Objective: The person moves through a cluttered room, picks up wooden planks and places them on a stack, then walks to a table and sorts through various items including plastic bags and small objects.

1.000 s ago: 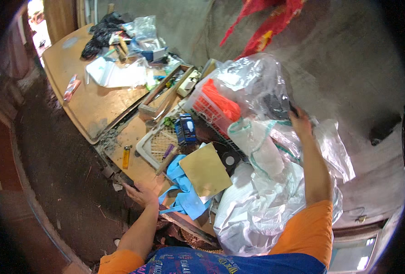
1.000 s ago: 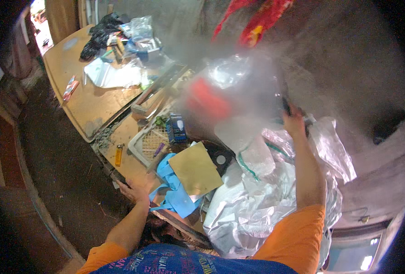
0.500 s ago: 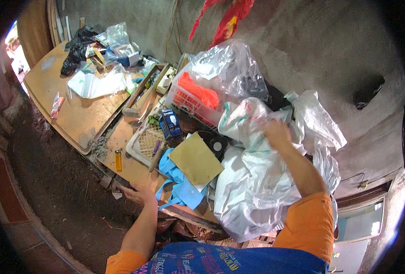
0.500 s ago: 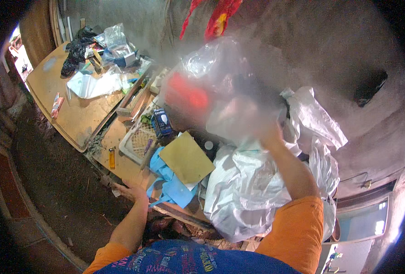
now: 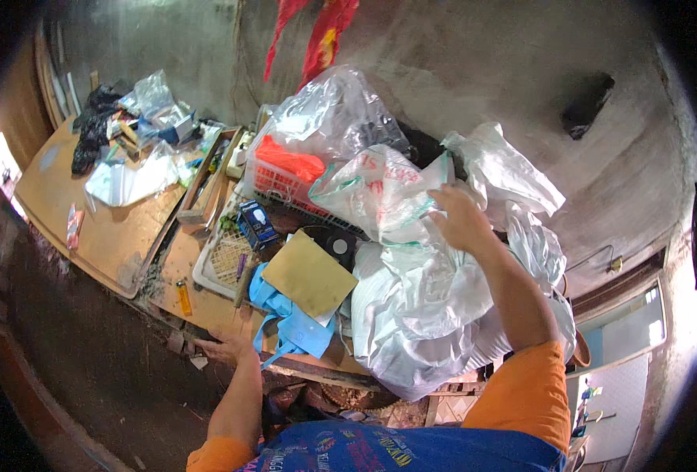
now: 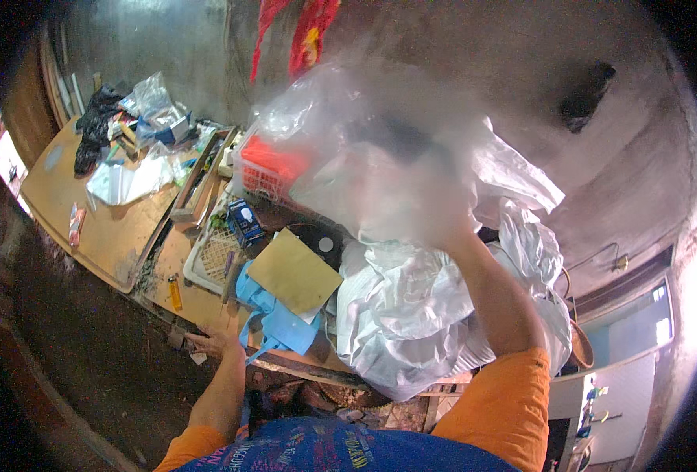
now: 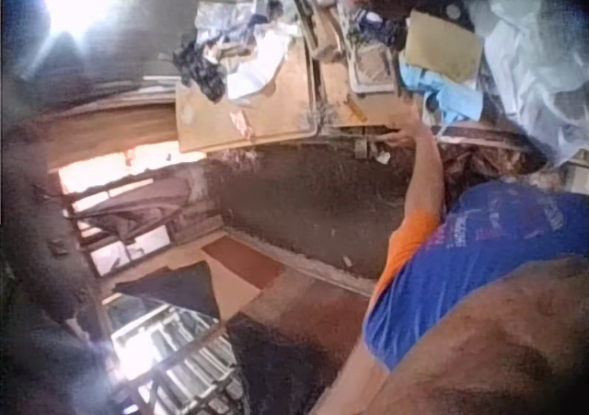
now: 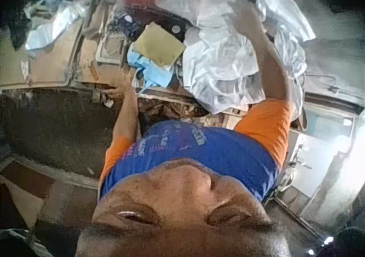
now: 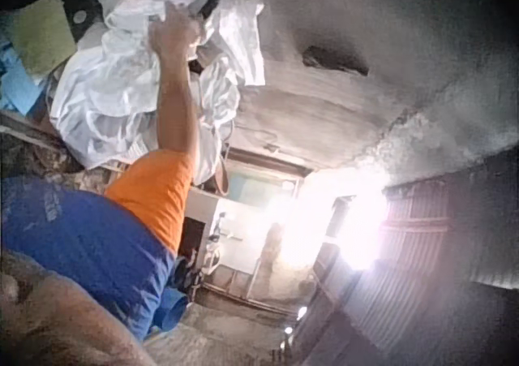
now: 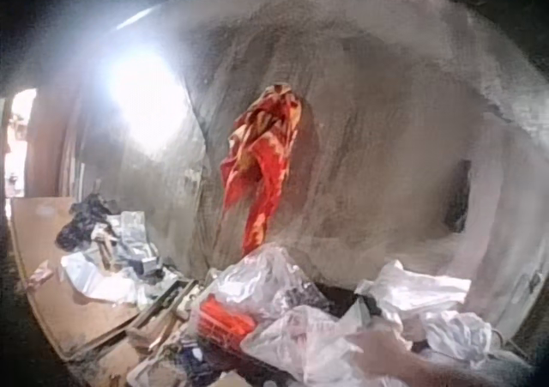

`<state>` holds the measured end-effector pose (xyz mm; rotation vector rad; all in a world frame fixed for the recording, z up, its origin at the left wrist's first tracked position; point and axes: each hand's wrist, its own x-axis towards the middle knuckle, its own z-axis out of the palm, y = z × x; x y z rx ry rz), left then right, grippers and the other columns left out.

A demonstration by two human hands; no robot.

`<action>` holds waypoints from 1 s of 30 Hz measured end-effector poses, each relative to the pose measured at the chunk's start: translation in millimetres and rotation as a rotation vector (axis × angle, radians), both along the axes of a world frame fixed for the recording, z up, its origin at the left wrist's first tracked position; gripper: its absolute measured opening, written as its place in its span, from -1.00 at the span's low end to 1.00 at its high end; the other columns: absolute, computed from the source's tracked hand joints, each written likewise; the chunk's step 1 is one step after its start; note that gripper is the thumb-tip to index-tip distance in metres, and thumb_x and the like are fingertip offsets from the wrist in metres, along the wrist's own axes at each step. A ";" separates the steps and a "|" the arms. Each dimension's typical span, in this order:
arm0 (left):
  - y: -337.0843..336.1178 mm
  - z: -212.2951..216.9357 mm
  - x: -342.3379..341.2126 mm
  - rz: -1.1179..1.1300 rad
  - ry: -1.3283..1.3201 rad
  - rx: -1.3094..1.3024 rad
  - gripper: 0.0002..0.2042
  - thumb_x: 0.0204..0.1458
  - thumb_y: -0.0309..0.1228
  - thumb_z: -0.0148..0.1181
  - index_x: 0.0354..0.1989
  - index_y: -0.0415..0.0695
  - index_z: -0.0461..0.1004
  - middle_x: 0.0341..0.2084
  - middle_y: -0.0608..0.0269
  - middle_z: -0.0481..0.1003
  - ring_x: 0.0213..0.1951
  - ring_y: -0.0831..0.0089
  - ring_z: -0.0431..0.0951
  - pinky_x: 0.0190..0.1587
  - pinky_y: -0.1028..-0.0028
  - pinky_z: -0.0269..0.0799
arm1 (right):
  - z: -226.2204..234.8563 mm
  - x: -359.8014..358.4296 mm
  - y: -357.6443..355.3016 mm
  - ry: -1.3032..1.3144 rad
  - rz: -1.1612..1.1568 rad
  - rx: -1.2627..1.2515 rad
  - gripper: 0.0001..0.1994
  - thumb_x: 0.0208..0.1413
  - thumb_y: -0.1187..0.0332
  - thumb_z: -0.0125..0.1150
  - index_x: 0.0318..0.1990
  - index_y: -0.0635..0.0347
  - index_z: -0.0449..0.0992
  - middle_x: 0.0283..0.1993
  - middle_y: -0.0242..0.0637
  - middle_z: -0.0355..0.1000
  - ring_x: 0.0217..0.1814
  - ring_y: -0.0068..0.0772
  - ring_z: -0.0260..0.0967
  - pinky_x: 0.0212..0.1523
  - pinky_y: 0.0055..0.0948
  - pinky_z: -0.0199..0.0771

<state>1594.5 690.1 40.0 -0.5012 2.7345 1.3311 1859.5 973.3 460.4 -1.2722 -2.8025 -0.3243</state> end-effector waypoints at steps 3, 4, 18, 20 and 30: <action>3.2 23.9 5.4 -0.001 -0.008 0.131 -0.25 0.22 0.13 -0.23 0.42 -0.16 -0.15 0.24 -0.26 0.11 0.27 -0.12 0.11 0.23 -0.02 0.14 | 16.3 16.5 -74.7 0.123 0.067 -0.063 -0.54 0.08 0.23 0.20 0.16 0.09 0.42 0.26 -0.02 0.27 0.28 0.00 0.24 0.27 -0.13 0.22; 2.6 21.1 3.5 -0.001 0.028 0.066 -0.26 0.23 0.11 -0.21 0.42 -0.15 -0.14 0.21 -0.28 0.13 0.24 -0.13 0.15 0.21 -0.02 0.16 | 18.1 21.4 -95.7 0.171 0.056 -0.040 -0.53 0.07 0.23 0.22 0.15 0.10 0.41 0.26 -0.02 0.28 0.27 0.01 0.24 0.26 -0.13 0.23; -3.3 18.9 3.4 -0.013 -0.132 0.098 -0.20 0.18 0.24 -0.27 0.44 -0.05 -0.21 0.31 -0.32 0.00 0.30 -0.20 0.10 0.27 -0.07 0.10 | -76.0 202.2 -263.0 0.409 -0.552 0.297 -0.20 -0.12 0.23 0.43 0.32 0.06 0.18 0.42 0.14 -0.09 0.48 0.23 -0.20 0.40 0.15 -0.17; -4.1 26.5 3.4 -0.027 -0.178 0.082 -0.17 0.15 0.29 -0.30 0.45 0.01 -0.25 0.32 -0.28 0.00 0.31 -0.19 0.09 0.27 -0.07 0.10 | -58.0 228.2 -247.7 0.353 -0.631 0.418 -0.14 -0.18 0.18 0.47 0.33 0.04 0.17 0.43 0.14 -0.13 0.49 0.22 -0.23 0.41 0.16 -0.21; -54.4 44.7 1.5 -0.271 -0.178 0.236 -0.18 0.16 0.26 -0.22 0.46 0.09 -0.31 0.41 -0.11 -0.27 0.40 -0.03 -0.12 0.22 -0.02 0.28 | -88.1 447.4 -143.2 0.424 -0.971 0.275 -0.06 -0.30 0.03 0.52 0.32 -0.14 0.17 0.20 -0.01 0.23 0.25 0.07 0.20 0.24 -0.02 0.15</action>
